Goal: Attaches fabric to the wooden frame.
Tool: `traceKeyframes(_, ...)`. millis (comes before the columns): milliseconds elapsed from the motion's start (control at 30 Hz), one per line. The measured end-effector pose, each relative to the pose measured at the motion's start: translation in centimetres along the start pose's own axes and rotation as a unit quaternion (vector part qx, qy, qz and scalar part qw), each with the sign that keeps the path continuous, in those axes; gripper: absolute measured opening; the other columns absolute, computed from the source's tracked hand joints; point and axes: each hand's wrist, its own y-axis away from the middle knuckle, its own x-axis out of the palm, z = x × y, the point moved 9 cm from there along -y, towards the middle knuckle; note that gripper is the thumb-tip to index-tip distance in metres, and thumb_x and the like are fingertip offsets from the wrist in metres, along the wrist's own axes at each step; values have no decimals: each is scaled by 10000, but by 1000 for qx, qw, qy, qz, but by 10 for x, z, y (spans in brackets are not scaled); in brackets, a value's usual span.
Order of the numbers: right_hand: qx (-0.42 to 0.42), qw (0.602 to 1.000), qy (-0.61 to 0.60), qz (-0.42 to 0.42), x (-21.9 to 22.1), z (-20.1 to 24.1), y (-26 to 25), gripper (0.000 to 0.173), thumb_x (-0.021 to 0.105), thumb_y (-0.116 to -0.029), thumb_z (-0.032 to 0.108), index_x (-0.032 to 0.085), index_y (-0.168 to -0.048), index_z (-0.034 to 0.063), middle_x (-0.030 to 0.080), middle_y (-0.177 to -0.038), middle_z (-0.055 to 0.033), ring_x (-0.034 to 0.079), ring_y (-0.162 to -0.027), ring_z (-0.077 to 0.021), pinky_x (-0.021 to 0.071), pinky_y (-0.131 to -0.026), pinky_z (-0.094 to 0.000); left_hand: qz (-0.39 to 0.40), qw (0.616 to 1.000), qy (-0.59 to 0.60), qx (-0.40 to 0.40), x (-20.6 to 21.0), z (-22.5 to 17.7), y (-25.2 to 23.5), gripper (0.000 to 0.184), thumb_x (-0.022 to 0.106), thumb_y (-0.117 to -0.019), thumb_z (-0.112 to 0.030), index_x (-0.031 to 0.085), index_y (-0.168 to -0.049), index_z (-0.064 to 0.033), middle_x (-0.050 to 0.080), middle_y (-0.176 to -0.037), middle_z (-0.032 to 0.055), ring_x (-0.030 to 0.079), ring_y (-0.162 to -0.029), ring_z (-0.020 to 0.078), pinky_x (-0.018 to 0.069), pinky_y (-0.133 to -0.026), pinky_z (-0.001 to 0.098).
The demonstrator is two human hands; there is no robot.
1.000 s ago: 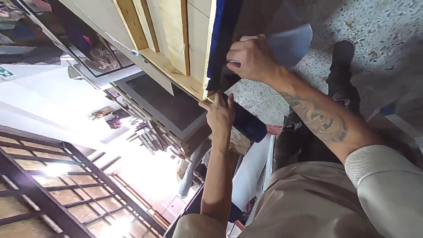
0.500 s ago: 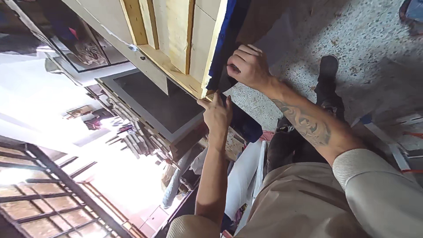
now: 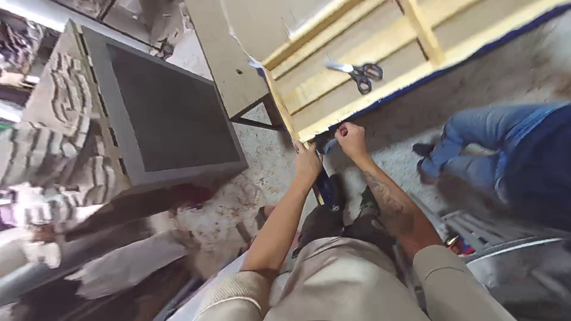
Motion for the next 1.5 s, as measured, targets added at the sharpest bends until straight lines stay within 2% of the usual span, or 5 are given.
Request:
traceKeyframes(200,-63,977,126,159,-36,78,-1,247,572,-1002,149,735,-1132,16,729,-1042,-160,700,-1009,-272,553,-955,-467,73,944,238,218,-41,44,20,448,497,-1063,-406,561,-1480,-255,556,-1447,193,609,-1248,350,487,-1053,575)
traceKeyframes(567,-68,943,263,191,-10,130,34,288,541,-1007,110,726,-1218,45,713,-1080,-200,693,-1021,-341,550,-941,-546,275,617,694,250,24,89,16,442,481,-1087,-288,495,-1517,-186,617,-826,11,545,-590,104,508,-551,276)
traceKeyframes(933,-183,960,170,130,-71,237,208,244,576,-963,22,754,-1128,47,665,-900,-104,638,-833,-187,557,-809,-338,-8,760,406,507,-23,40,153,960,876,-768,-482,423,-1573,-220,300,-1632,229,361,-1480,385,438,-1130,565)
traceKeyframes(1367,-36,983,112,-143,-159,236,275,977,861,-786,507,424,-1569,121,571,-1443,-100,613,-1224,-169,566,-1005,-382,66,647,538,537,-101,-1,199,269,488,-1028,-114,678,-1202,-37,726,-1042,71,693,-963,119,586,-881,358)
traceKeyframes(1500,46,988,44,-140,-142,204,274,646,758,-934,298,514,-1499,102,723,-1176,-95,725,-878,-159,634,-802,-382,126,562,597,559,-124,-2,232,263,504,-1051,-117,623,-1262,-17,723,-1080,61,700,-982,126,604,-877,318)
